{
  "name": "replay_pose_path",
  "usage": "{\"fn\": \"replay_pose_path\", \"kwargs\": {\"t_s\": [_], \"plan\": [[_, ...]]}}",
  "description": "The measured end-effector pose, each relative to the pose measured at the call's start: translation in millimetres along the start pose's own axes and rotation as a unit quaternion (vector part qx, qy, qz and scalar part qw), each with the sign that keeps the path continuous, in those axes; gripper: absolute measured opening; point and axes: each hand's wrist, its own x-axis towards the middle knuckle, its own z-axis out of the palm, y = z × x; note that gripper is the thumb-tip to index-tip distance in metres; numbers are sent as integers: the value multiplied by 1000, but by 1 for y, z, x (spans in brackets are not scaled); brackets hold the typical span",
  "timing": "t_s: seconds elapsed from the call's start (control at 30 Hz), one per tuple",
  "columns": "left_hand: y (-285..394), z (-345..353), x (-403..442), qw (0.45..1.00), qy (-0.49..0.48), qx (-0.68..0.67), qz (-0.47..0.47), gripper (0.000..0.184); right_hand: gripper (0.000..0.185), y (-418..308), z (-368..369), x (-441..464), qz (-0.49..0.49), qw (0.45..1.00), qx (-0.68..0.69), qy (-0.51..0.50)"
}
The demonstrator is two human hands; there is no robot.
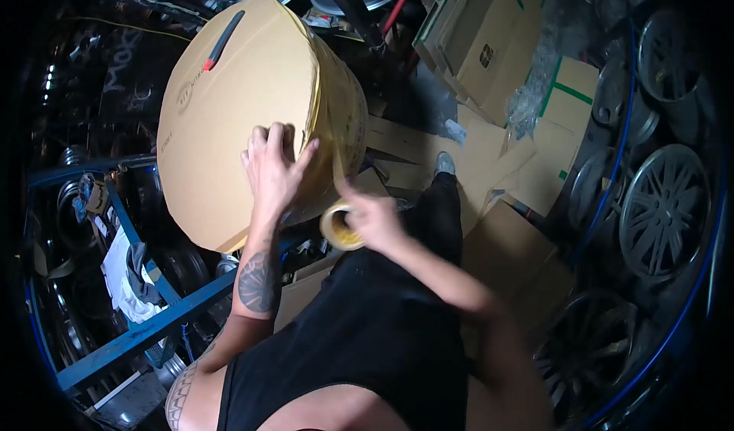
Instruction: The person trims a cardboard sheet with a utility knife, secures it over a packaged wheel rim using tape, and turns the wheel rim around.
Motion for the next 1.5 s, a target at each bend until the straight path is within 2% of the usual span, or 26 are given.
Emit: {"fn": "replay_pose_path", "kwargs": {"t_s": [0.07, 0.13, 0.2, 0.23, 0.27, 0.3, 0.33, 0.37, 0.4, 0.47, 0.57, 0.6, 0.67, 0.7, 0.73, 0.77, 0.83, 0.93, 1.0, 1.03, 1.1, 1.17, 1.23, 1.3, 1.4, 1.5], "plan": [[2, 3, 6, 1000, 11, -8, 0, 39, 10, -11, 40, 13, -121, 986, -80, -85], [-4, -1, 8, 998, 52, -11, 27, 35, 10, -34, 26, 22, -14, 984, -24, -175], [-12, 1, 10, 993, 73, -66, 59, 31, 10, -35, 29, 21, -20, 986, -43, -157], [-15, 4, 9, 989, 85, -94, 78, 29, 14, -33, 38, 13, -16, 989, -64, -134], [-19, 8, 3, 952, 85, -289, 50, 24, 20, -31, 46, 5, -15, 990, -84, -111], [-6, -12, -25, 917, 83, -391, 11, 20, 48, -37, 52, -7, -2, 996, -39, -86], [-19, 4, -58, 913, 97, -392, 62, 21, 68, -21, 61, -14, 14, 993, -48, -111], [-34, 9, -90, 901, 85, -373, 203, 24, 68, -2, 65, -19, -23, 993, 40, -113], [-40, 2, -119, 905, 44, -335, 259, 30, 69, 9, 66, -23, -56, 983, 129, -118], [-51, 14, -165, 939, 1, -240, 246, 42, 70, -8, 67, -21, 50, 987, 88, -128], [-72, 49, -182, 953, 28, -141, 265, 53, 73, -26, 64, -13, 46, 978, 81, -187], [-80, 43, -179, 962, -20, -135, 236, 56, 74, -44, 56, -8, 48, 972, 80, -215], [-90, 29, -183, 970, -119, -135, 166, 62, 52, -130, 18, 47, 19, 863, -326, -386], [-87, 24, -190, 968, -50, -238, 63, 70, 37, -168, 7, 78, -37, 868, -339, -361], [-89, 10, -197, 975, -81, -206, 33, 67, 29, -195, 7, 113, -96, 872, -344, -333], [-96, 12, -209, 974, -45, -219, -35, 65, 34, -208, 21, 152, -168, 912, -304, -219], [-97, 12, -215, 968, -16, -204, -148, 57, 49, -241, 67, 228, -204, 912, -334, -125], [-90, 11, -209, 955, 6, -153, -254, 40, 70, -193, 145, 356, -184, 814, -545, -76], [-93, 24, -208, 945, 79, -151, -281, 29, 67, -180, 175, 374, -125, 812, -564, -84], [-94, 22, -205, 943, 107, -131, -286, 16, 60, -182, 188, 368, -162, 809, -555, -101], [-104, 32, -204, 937, 130, -125, -299, 15, 48, -176, 199, 347, -233, 801, -535, -133], [-115, 44, -211, 936, 112, -119, -311, 23, 25, -158, 195, 328, -320, 848, -382, -179], [-120, 30, -218, 933, 45, -167, -315, 38, 25, -175, 178, 256, -121, 936, -127, -304], [-127, 28, -229, 914, -47, -257, -312, 70, 45, -169, 154, 186, 4, 881, 171, -442], [-132, 20, -240, 870, -196, -307, -332, 95, 81, -184, 104, 94, 27, 821, 80, -565], [-148, 18, -257, 922, -117, -202, -309, 96, 70, -157, 69, 32, 37, 773, 68, -630]]}}
